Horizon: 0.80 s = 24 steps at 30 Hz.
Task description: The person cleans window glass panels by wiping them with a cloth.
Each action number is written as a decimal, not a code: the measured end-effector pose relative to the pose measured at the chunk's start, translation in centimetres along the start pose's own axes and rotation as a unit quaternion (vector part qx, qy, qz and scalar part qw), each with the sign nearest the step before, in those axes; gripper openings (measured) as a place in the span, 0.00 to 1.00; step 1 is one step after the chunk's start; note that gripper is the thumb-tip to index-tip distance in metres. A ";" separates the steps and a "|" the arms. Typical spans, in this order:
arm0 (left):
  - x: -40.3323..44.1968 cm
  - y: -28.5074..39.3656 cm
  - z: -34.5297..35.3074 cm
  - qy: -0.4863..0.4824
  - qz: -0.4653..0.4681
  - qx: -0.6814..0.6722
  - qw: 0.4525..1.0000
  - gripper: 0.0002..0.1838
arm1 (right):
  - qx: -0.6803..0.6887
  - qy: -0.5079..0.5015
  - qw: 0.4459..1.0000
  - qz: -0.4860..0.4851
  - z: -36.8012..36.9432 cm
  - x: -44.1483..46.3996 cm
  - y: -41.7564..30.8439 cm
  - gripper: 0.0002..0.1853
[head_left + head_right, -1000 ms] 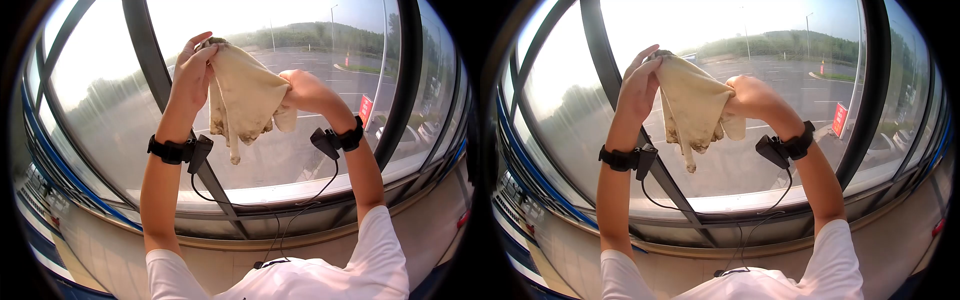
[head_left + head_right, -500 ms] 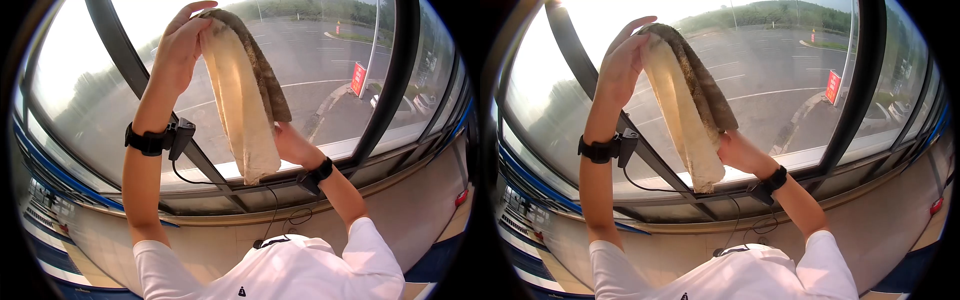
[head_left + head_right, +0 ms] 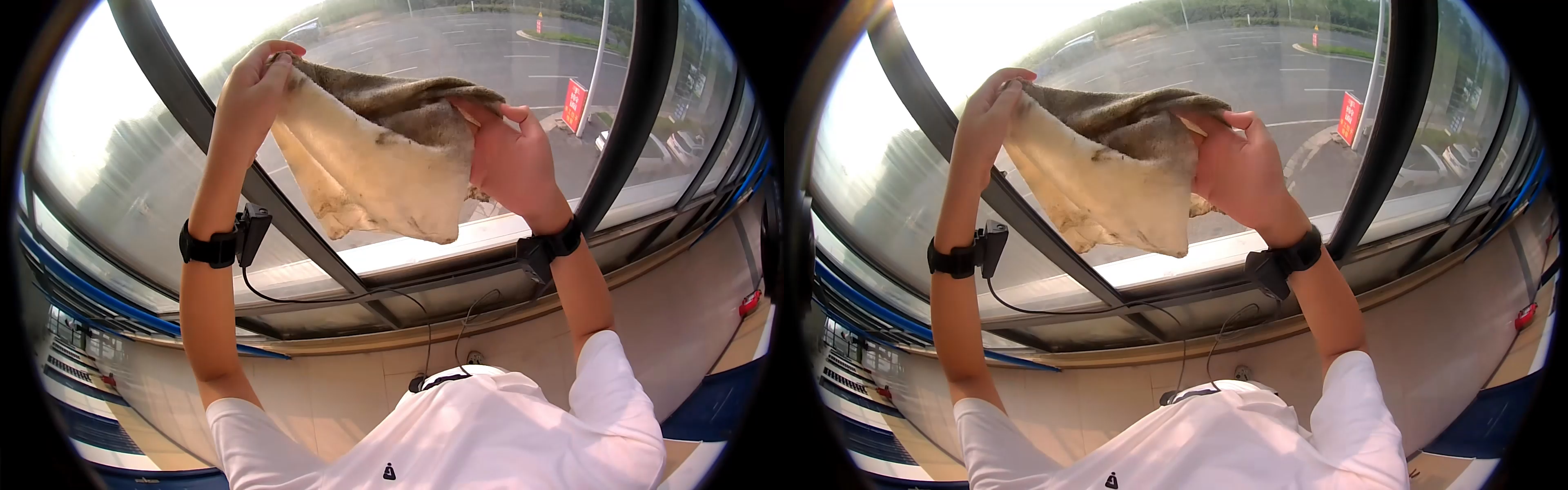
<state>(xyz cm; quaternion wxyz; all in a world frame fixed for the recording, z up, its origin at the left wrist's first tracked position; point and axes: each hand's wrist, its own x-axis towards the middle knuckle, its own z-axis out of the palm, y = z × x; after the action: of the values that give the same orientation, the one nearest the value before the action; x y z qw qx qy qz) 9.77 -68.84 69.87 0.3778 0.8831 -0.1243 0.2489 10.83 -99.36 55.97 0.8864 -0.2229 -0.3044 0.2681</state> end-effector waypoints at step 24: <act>-0.4 0.4 -1.2 0.079 0.012 -0.270 0.960 0.30 | -0.525 0.102 0.753 -0.382 4.6 5.9 -7.4 0.18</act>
<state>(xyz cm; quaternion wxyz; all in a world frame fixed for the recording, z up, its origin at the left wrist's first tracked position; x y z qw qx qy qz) 8.89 -68.22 70.64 0.6074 0.7243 -0.1671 0.2801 14.28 -100.33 65.89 0.6844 -0.5445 -0.3646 -0.3196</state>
